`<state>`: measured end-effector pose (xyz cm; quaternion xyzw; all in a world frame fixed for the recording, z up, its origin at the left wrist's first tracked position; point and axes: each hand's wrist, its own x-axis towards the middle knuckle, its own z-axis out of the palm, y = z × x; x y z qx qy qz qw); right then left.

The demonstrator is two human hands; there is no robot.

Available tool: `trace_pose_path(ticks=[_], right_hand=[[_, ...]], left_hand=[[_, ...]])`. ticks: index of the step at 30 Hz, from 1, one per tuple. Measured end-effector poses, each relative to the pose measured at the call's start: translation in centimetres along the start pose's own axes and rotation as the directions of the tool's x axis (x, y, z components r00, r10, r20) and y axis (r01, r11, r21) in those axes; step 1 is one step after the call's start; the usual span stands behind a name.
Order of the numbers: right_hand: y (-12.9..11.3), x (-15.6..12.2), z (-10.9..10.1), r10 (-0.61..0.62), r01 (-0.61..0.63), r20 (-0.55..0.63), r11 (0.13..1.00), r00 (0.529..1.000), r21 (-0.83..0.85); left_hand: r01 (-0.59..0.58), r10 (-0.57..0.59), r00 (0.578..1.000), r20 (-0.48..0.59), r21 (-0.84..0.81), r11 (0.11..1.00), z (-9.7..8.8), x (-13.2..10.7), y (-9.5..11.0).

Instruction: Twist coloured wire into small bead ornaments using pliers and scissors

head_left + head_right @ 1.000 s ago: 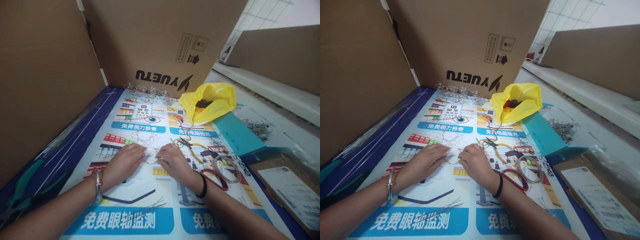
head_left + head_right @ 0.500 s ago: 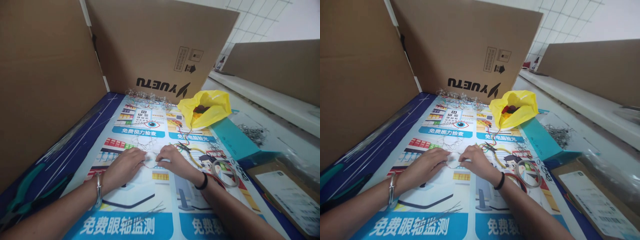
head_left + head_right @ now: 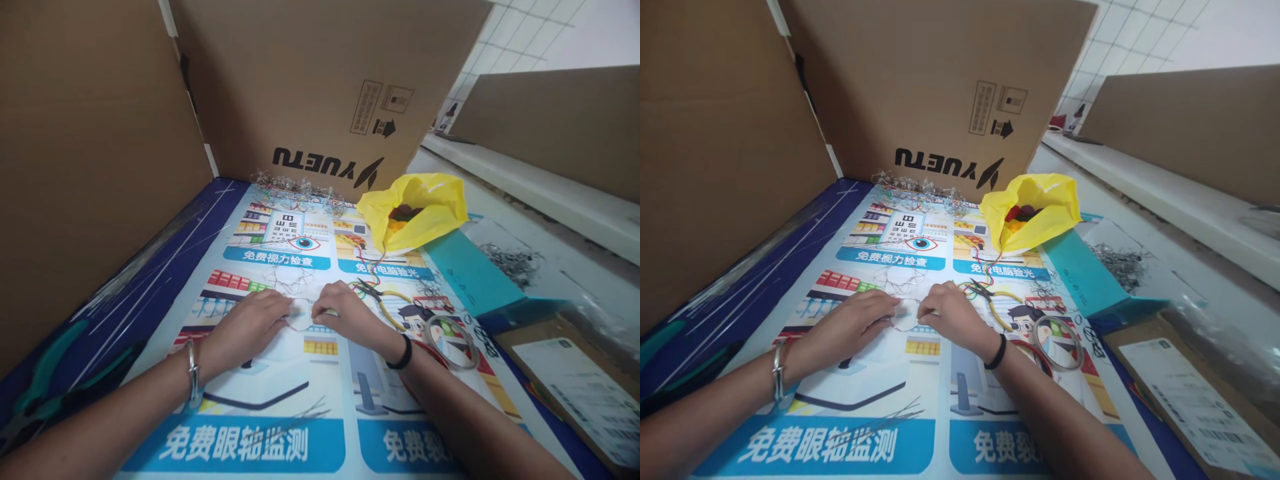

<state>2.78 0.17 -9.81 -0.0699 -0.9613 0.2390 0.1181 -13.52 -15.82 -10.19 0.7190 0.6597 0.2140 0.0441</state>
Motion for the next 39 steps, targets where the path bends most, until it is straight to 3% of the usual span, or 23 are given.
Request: trace_pose_path(ticks=[13,29,39], right_hand=[[-1.0,0.0,-0.5,-0.003,0.012,0.062,0.989,0.998,-0.148],[-1.0,0.1,-0.4,-0.013,0.024,0.064,0.986,0.998,-0.168],[-1.1,0.0,-0.4,-0.002,0.014,0.069,0.983,0.998,-0.184]], left_hand=[[-0.013,0.013,1.000,0.011,-0.009,1.000,-0.1,0.1,-0.1],[-0.051,0.049,0.997,-0.053,-0.045,0.998,-0.2,0.2,0.1],[-0.044,0.043,0.999,-0.031,-0.026,0.999,-0.2,0.2,0.1]])
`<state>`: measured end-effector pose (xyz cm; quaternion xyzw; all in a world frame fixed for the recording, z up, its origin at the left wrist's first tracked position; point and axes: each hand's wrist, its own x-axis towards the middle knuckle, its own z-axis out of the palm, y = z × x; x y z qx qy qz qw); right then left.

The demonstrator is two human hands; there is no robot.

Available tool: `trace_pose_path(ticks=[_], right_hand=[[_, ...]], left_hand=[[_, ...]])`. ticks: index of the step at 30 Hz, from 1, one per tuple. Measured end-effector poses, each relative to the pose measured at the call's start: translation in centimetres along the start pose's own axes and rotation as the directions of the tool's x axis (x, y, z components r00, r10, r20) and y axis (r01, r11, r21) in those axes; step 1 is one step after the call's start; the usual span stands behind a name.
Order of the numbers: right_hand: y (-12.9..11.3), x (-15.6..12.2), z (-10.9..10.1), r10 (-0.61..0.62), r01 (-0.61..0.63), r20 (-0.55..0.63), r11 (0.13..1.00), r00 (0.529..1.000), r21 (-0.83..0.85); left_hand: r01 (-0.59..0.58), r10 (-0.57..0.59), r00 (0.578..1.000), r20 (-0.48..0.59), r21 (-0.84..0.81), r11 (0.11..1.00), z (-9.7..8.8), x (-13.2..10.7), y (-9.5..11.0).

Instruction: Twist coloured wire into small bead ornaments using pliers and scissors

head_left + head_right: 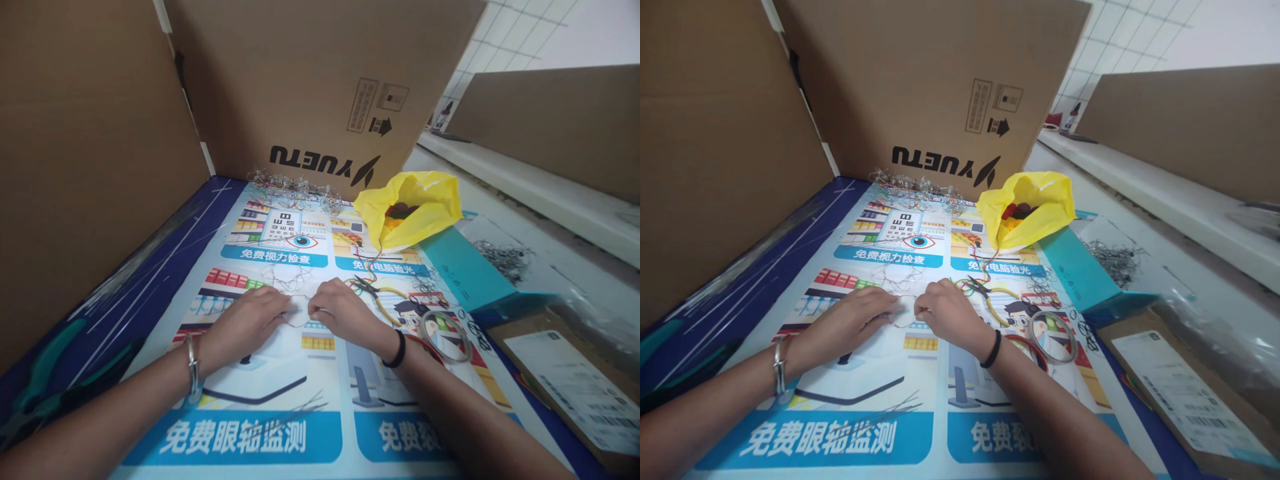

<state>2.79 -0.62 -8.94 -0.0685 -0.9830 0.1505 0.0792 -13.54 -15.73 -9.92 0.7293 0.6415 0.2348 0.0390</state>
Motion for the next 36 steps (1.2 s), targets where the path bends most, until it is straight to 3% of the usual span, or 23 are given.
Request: trace_pose_path(ticks=[12,19,22,25,30,33,36], right_hand=[[0.0,0.0,0.1,0.008,-0.008,0.005,1.000,1.000,-0.013],[0.1,-0.1,0.2,-0.014,0.014,-0.021,1.000,1.000,0.018],[0.6,-0.4,0.6,-0.045,0.052,-0.076,0.995,0.996,0.090],[1.4,-0.7,0.7,-0.007,0.044,-0.133,0.961,0.991,0.275],[2.1,-0.8,0.2,0.184,-0.099,-0.127,0.863,0.975,0.495],[2.0,-0.8,0.3,0.190,-0.104,-0.129,0.866,0.973,0.489],[1.9,-0.8,0.4,0.184,-0.097,-0.136,0.869,0.973,0.485]], left_hand=[[0.052,-0.053,0.996,0.072,0.011,0.999,-0.1,0.1,0.1],[0.022,-0.024,0.997,0.076,0.031,0.999,0.1,0.0,-0.1],[0.019,-0.018,0.998,0.062,-0.008,1.000,0.1,-0.2,-0.4],[0.040,-0.036,0.999,0.039,-0.107,0.993,-0.1,-0.3,-0.8],[0.210,-0.216,0.976,0.020,-0.330,0.920,-0.4,-0.3,-1.3],[0.311,-0.324,0.945,0.050,-0.451,0.837,-0.5,-0.3,-1.5],[0.326,-0.342,0.938,0.052,-0.466,0.823,-0.4,-0.2,-1.5]])
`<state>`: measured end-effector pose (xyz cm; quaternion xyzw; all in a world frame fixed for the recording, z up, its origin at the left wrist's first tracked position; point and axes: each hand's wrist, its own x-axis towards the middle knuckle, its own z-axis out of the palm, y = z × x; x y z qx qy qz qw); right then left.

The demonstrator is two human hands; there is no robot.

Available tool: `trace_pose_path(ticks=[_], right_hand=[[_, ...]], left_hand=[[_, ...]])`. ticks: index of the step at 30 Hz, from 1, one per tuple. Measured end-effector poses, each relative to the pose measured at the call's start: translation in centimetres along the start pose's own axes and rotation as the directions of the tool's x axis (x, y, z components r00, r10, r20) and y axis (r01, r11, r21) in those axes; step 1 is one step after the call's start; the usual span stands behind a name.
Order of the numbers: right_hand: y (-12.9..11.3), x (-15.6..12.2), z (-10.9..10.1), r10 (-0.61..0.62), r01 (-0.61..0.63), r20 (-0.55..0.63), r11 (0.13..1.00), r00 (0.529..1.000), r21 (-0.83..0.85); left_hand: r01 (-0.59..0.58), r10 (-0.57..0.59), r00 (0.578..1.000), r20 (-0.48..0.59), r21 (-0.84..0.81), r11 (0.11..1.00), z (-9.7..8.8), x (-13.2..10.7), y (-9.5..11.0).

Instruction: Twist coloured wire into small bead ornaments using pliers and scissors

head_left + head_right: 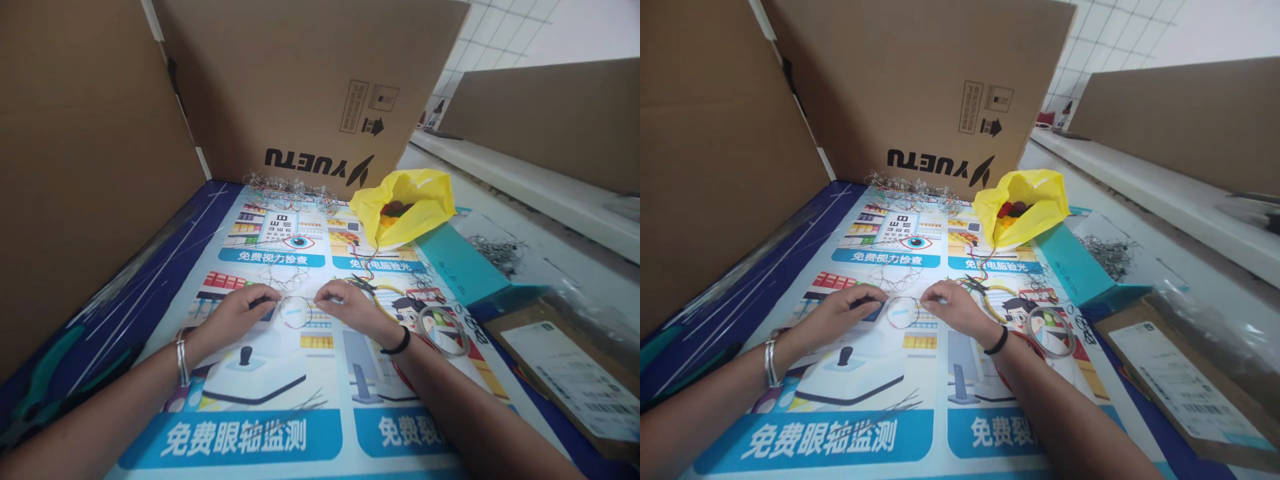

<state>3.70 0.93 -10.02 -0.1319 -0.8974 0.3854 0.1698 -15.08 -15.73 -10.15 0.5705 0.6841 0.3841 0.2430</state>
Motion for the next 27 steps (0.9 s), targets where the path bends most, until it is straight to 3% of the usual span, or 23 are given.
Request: trace_pose_path(ticks=[8,15,21,27], right_hand=[[-0.3,0.0,0.1,-0.048,0.048,0.007,0.997,0.999,-0.057],[0.0,-0.5,0.9,-0.167,0.173,0.046,0.939,0.985,-0.297],[-1.3,-1.2,2.2,-0.131,0.123,0.015,0.871,0.991,-0.477],[-1.7,-1.3,2.7,-0.090,0.086,0.017,0.855,0.996,-0.512]], left_hand=[[-0.100,0.112,0.993,-0.042,0.223,0.970,0.4,0.0,0.2],[-0.190,0.207,0.978,-0.004,0.373,0.908,0.9,-0.2,0.1],[-0.204,0.224,0.974,0.006,0.442,0.873,1.1,-0.1,0.2],[-0.212,0.232,0.973,0.005,0.434,0.876,1.1,0.0,0.1]])
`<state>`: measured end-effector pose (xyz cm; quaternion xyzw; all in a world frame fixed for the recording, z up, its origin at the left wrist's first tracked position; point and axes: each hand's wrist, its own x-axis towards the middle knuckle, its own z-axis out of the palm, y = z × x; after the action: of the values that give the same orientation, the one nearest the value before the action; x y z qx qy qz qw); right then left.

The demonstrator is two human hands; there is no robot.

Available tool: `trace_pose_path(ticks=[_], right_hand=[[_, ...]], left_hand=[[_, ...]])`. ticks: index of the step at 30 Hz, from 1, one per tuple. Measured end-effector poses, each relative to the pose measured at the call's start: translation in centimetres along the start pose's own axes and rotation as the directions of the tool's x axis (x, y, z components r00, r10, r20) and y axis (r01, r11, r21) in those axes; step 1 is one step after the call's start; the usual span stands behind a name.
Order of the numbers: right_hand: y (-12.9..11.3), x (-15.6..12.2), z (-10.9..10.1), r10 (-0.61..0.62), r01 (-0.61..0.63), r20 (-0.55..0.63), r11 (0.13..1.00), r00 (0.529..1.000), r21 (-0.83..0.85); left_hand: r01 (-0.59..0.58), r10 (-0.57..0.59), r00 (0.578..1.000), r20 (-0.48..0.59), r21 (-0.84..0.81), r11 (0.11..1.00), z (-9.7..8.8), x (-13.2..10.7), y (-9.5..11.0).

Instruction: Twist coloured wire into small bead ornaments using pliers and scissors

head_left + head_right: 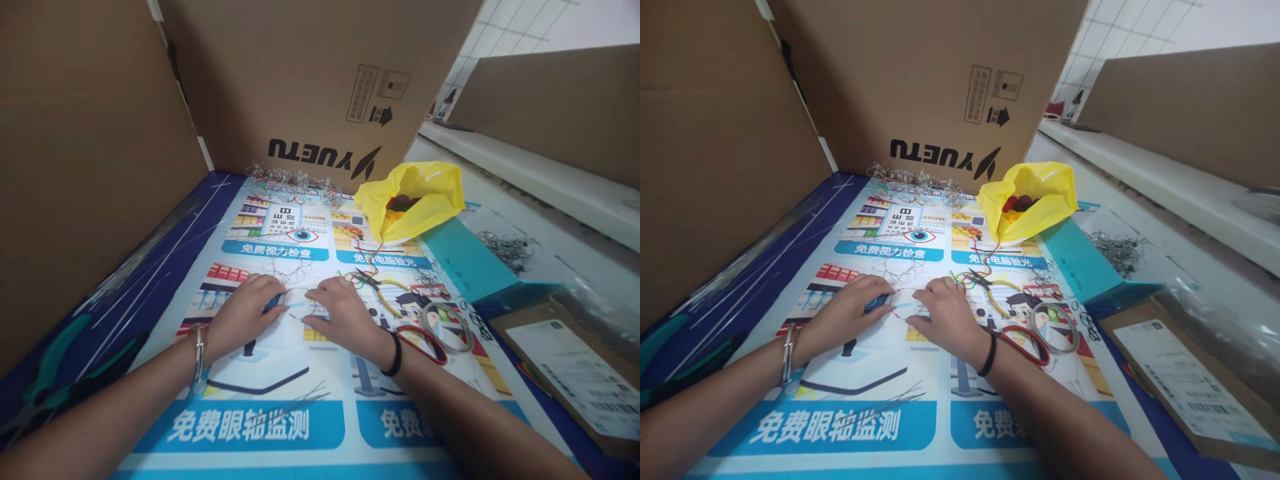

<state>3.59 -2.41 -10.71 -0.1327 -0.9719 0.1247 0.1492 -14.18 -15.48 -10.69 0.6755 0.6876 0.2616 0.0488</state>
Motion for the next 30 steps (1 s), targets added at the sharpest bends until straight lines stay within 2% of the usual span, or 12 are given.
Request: trace_pose_path(ticks=[5,8,11,15,20,25,30], right_hand=[[-0.5,-0.2,-0.5,-0.092,0.092,-0.025,0.996,0.995,0.009],[-1.0,-0.3,-0.8,-0.185,0.185,0.007,0.983,0.983,-0.002],[-1.1,-0.4,-0.9,-0.233,0.234,0.032,0.972,0.972,-0.014],[-0.5,-0.5,-1.0,-0.242,0.242,0.026,0.970,0.970,-0.012],[-0.2,-0.6,-1.1,-0.225,0.225,-0.022,0.974,0.974,-0.011],[-0.7,-0.6,-1.1,-0.306,0.307,0.039,0.952,0.951,-0.006],[-0.4,-0.6,-1.2,-0.303,0.303,0.055,0.953,0.952,0.001]], left_hand=[[-0.020,0.020,1.000,-0.010,-0.045,0.999,-0.1,-0.2,-0.1],[-0.094,0.094,0.996,-0.012,-0.080,0.992,-0.5,-0.3,0.2],[-0.173,0.178,0.982,0.058,-0.085,0.981,-0.8,-0.4,0.5],[-0.193,0.201,0.973,0.111,-0.073,0.978,-0.8,-0.4,0.4],[-0.158,0.160,0.986,0.040,-0.057,0.986,-0.8,-0.4,0.3],[-0.197,0.201,0.976,0.080,-0.054,0.979,-0.7,-0.3,0.7],[-0.209,0.209,0.974,0.086,-0.007,0.978,-0.5,-0.2,0.5]])
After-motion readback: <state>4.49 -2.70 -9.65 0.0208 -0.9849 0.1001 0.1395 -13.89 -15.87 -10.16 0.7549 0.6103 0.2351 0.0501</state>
